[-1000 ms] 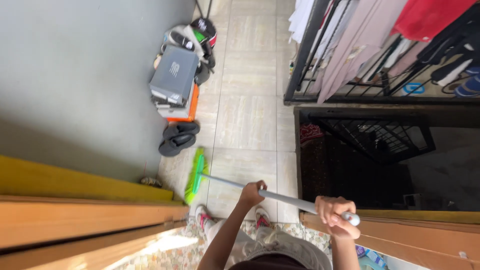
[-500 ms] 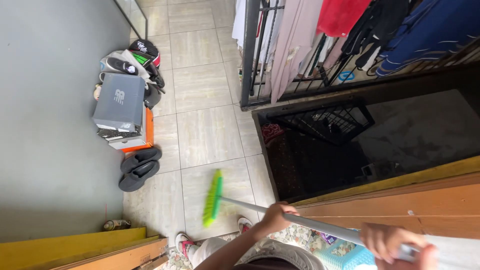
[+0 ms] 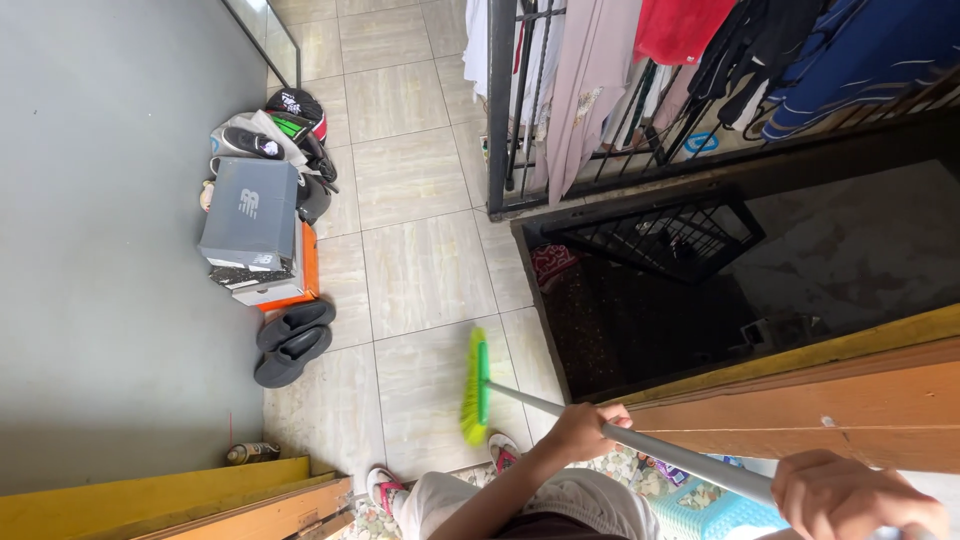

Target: The person is sweeping the tiled floor with a green broom in a narrow hallway.

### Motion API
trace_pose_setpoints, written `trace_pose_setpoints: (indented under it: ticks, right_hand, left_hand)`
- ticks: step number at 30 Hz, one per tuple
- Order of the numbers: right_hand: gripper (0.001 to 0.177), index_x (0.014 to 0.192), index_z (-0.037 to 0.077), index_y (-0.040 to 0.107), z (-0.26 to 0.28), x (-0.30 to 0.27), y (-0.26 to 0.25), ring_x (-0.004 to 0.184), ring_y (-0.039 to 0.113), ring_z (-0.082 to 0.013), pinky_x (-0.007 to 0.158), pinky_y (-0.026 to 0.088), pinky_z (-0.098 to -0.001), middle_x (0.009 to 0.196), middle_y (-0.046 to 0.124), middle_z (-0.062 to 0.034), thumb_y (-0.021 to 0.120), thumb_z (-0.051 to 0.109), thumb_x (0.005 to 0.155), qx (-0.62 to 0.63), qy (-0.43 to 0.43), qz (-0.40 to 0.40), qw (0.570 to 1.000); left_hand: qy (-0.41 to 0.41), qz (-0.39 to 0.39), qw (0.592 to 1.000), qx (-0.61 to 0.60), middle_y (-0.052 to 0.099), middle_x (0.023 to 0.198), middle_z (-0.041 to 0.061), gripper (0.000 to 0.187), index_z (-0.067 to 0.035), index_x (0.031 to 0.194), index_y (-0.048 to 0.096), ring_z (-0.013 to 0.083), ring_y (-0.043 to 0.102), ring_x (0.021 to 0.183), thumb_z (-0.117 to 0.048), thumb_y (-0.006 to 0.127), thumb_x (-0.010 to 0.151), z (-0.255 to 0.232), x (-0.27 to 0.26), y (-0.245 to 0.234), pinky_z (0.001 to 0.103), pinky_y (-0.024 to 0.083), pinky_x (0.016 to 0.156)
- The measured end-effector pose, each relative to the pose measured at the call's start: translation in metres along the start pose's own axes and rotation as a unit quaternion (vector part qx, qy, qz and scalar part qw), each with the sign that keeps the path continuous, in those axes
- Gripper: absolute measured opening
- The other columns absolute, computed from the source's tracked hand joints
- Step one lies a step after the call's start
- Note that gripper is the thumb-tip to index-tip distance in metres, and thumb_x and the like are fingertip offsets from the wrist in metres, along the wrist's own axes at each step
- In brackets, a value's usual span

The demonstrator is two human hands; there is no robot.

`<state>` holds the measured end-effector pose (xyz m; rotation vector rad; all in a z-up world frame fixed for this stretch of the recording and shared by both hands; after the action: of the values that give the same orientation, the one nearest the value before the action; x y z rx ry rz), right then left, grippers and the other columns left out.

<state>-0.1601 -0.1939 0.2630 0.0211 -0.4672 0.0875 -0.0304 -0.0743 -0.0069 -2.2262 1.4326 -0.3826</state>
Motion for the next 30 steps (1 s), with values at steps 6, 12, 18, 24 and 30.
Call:
trace_pose_setpoints:
  ticks: [6,12,18,24,30]
  right_hand:
    - [0.064,0.065,0.009,0.053,-0.072,0.003,-0.015,0.042,0.046,-0.0161,0.044,0.044,-0.0358,0.050,0.051,-0.0008,0.026,0.047,0.109,0.126,-0.185,-0.089,0.971]
    - [0.049,0.063,0.008,0.051,-0.163,0.028,0.026,0.042,0.038,-0.0162,0.045,0.036,-0.0345,0.051,0.046,-0.0025,0.040,0.031,0.106,0.268,-0.181,-0.070,0.944]
    - [0.048,0.058,0.006,0.050,-0.227,0.055,0.068,0.043,0.045,-0.0199,0.050,0.043,-0.0377,0.048,0.048,-0.0069,0.045,0.024,0.103,0.290,-0.069,-0.123,0.947]
    - [0.042,0.059,0.006,0.047,-0.221,0.063,0.088,0.045,0.044,-0.0202,0.055,0.044,-0.0389,0.048,0.048,-0.0084,0.049,0.022,0.097,0.256,-0.009,-0.131,0.958]
    - [0.057,0.060,0.007,0.048,-0.156,0.062,0.051,0.044,0.037,-0.0193,0.051,0.039,-0.0392,0.048,0.043,-0.0041,0.038,0.040,0.105,0.201,-0.008,-0.140,0.970]
  left_hand:
    - [-0.043,-0.080,0.996,0.022,0.069,0.070,0.001,0.012,-0.015,0.099,0.065,0.0121,0.064,0.054,-0.022,0.056,0.103,0.098,-0.020,-0.010,0.030,0.051,0.048]
    - [-0.161,-0.157,0.971,0.083,0.067,0.064,0.008,0.008,-0.013,0.096,0.066,0.0244,0.065,0.052,-0.019,0.062,0.099,0.190,-0.080,-0.054,0.040,0.053,0.051]
    - [-0.223,-0.263,0.932,0.111,0.068,0.080,0.012,0.020,-0.014,0.096,0.065,0.0351,0.066,0.085,-0.003,0.067,0.078,0.257,-0.140,-0.091,0.050,0.049,0.085]
    - [-0.284,-0.282,0.908,0.125,0.069,0.092,0.009,0.026,-0.016,0.097,0.062,0.0323,0.062,0.098,-0.001,0.064,0.076,0.270,-0.153,-0.098,0.047,0.044,0.097]
    - [-0.262,-0.209,0.938,0.089,0.071,0.082,0.006,0.023,-0.020,0.084,0.072,0.0280,0.069,0.085,-0.001,0.064,0.074,0.224,-0.089,-0.075,0.045,0.049,0.089]
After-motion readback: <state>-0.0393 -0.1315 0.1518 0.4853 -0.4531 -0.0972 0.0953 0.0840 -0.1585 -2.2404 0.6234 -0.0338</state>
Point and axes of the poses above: each hand's wrist, its own x-axis towards the middle knuckle, its own y-axis out of the palm, z = x × y, the point moved 9 cm from there along x, towards the middle knuckle
